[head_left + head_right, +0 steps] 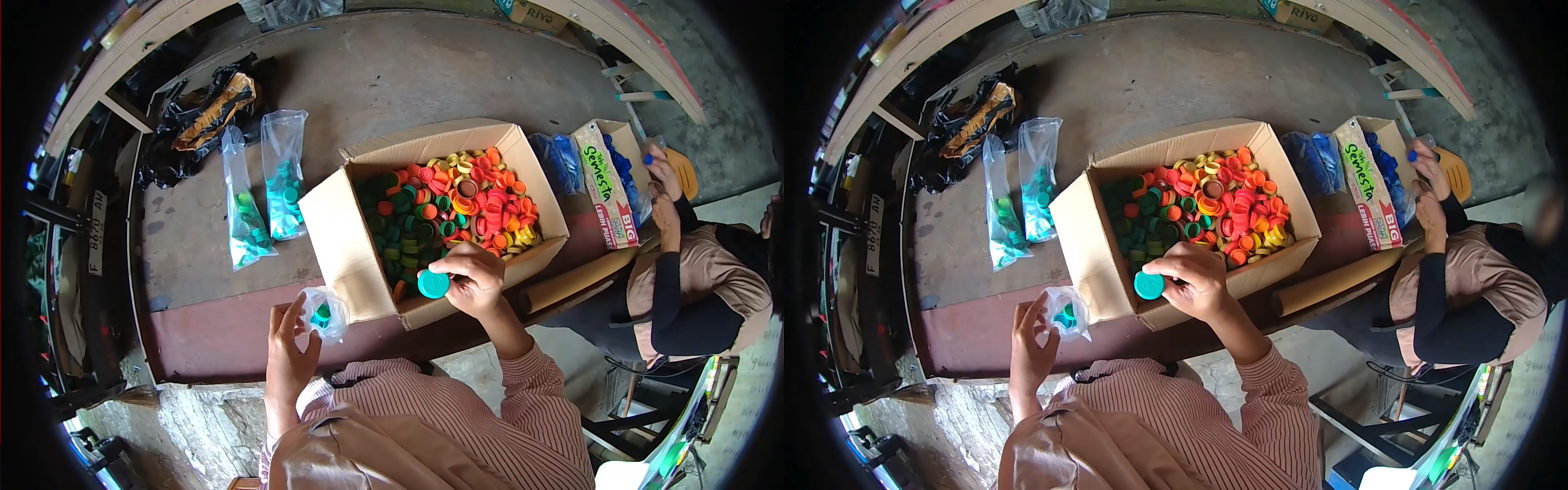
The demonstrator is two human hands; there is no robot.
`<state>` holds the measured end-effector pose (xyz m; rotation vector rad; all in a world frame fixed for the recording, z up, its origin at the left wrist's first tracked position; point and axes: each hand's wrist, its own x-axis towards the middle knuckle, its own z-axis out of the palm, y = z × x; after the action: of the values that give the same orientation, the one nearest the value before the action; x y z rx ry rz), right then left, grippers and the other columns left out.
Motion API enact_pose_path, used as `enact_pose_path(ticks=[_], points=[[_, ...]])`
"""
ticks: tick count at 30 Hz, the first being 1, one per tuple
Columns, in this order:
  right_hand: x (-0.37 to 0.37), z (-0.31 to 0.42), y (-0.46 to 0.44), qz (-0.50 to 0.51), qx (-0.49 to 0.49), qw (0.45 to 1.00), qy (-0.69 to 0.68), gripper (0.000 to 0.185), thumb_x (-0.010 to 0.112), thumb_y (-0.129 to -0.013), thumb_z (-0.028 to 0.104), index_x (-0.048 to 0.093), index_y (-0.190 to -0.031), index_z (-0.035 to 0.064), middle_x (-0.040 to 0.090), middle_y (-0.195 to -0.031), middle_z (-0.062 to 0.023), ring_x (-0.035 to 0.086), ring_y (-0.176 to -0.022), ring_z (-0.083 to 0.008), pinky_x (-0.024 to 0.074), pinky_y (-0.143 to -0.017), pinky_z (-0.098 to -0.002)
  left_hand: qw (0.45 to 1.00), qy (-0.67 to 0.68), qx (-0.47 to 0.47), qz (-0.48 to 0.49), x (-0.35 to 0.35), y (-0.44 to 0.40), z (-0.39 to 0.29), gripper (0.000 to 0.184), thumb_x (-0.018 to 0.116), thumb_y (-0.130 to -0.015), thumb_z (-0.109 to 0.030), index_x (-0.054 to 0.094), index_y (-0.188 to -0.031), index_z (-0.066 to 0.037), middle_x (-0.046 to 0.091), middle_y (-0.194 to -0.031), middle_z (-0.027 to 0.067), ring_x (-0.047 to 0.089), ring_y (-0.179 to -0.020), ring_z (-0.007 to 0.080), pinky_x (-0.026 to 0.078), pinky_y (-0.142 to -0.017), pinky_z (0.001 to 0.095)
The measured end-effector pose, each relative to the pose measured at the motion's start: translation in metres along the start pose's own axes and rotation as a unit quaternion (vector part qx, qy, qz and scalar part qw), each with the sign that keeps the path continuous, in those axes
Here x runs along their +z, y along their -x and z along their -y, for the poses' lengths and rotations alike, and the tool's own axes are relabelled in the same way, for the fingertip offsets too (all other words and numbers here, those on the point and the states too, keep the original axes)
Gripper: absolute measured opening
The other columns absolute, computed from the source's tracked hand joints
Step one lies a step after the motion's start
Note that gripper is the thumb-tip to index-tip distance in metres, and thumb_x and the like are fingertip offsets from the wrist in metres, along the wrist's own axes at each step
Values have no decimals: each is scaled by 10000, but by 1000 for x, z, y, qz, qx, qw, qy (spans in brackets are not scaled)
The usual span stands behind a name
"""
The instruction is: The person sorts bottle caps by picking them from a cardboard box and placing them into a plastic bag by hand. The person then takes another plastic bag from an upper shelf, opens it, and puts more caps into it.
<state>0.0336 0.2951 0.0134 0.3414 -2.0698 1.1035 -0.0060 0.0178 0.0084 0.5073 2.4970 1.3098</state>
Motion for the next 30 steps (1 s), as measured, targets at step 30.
enact_pose_path(ticks=[30], points=[[-15, -60, 16, 332, 478, 791, -188, 259, 622, -855, 251, 628, -880, -6, 543, -681, 28, 449, -552, -41, 369, -508, -210, 1000, 1, 5, 2, 1, 2, 2, 547, 537, -714, 89, 480, -1250, -6, 489, -1028, 121, 514, -830, 190, 497, -751, 295]])
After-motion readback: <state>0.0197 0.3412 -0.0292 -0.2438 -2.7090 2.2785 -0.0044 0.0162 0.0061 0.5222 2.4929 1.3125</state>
